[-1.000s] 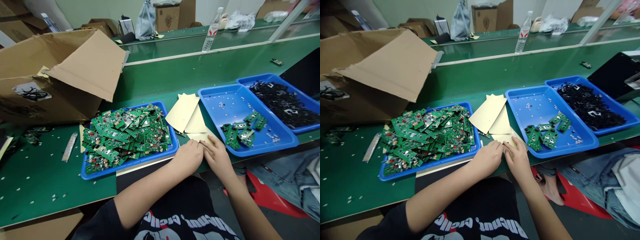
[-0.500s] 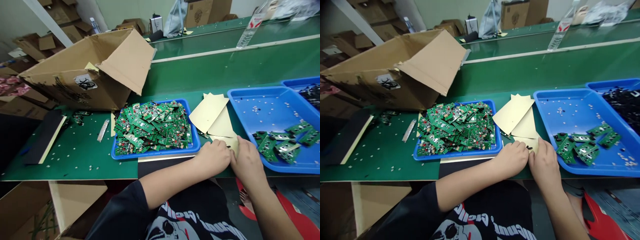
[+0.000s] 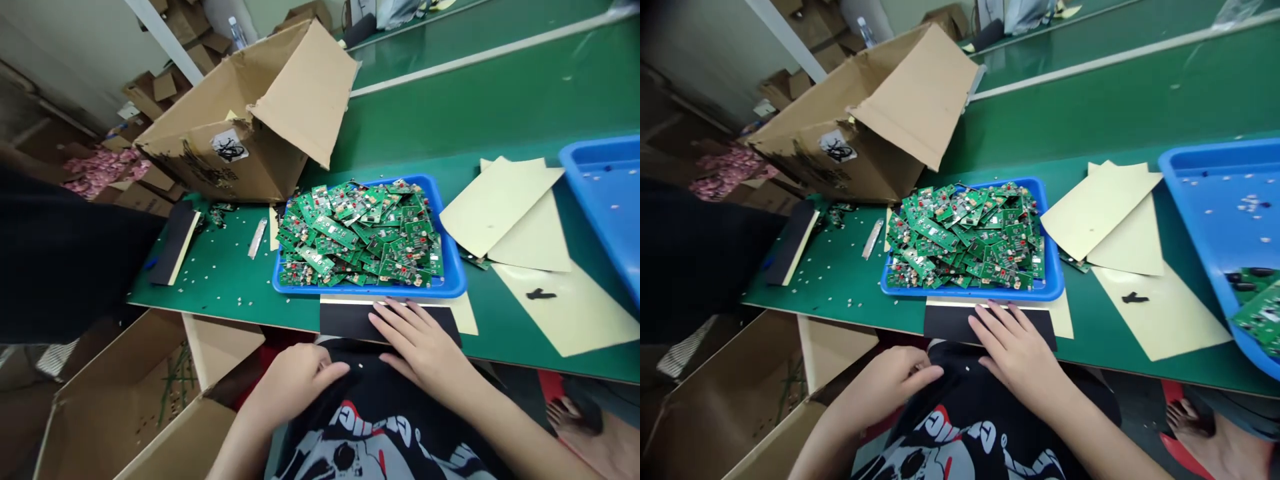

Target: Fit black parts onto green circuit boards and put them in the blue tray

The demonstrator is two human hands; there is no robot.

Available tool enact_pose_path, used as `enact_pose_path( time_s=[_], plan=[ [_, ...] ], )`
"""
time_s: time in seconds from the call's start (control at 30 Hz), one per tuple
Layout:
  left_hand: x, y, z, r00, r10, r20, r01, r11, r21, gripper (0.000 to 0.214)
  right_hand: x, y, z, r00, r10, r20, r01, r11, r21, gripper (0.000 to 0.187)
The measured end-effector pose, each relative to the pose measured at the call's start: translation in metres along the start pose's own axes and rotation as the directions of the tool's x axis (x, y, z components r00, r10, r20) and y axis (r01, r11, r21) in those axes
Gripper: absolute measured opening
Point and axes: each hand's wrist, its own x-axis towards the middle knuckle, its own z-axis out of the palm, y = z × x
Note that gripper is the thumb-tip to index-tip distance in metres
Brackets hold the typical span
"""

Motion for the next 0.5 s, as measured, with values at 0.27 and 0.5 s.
enact_pose_path(
  time_s=[0.27,0.5],
  plan=[
    [0.020,-0.024,0.033,0.966,-0.198,-0.166,-0.048,0.493,-0.869,0.035,-0.021,0.005,0.002,0.999,-0.041,0.010,0.040,0.996,0.081,0.026],
    [0.026,-0.010,0.044,0.931,-0.216,-0.294,-0.184,0.417,-0.890,0.022,0.007,-0.009,-0.009,0.988,0.150,-0.025,-0.135,0.940,0.312,0.027]
  ],
)
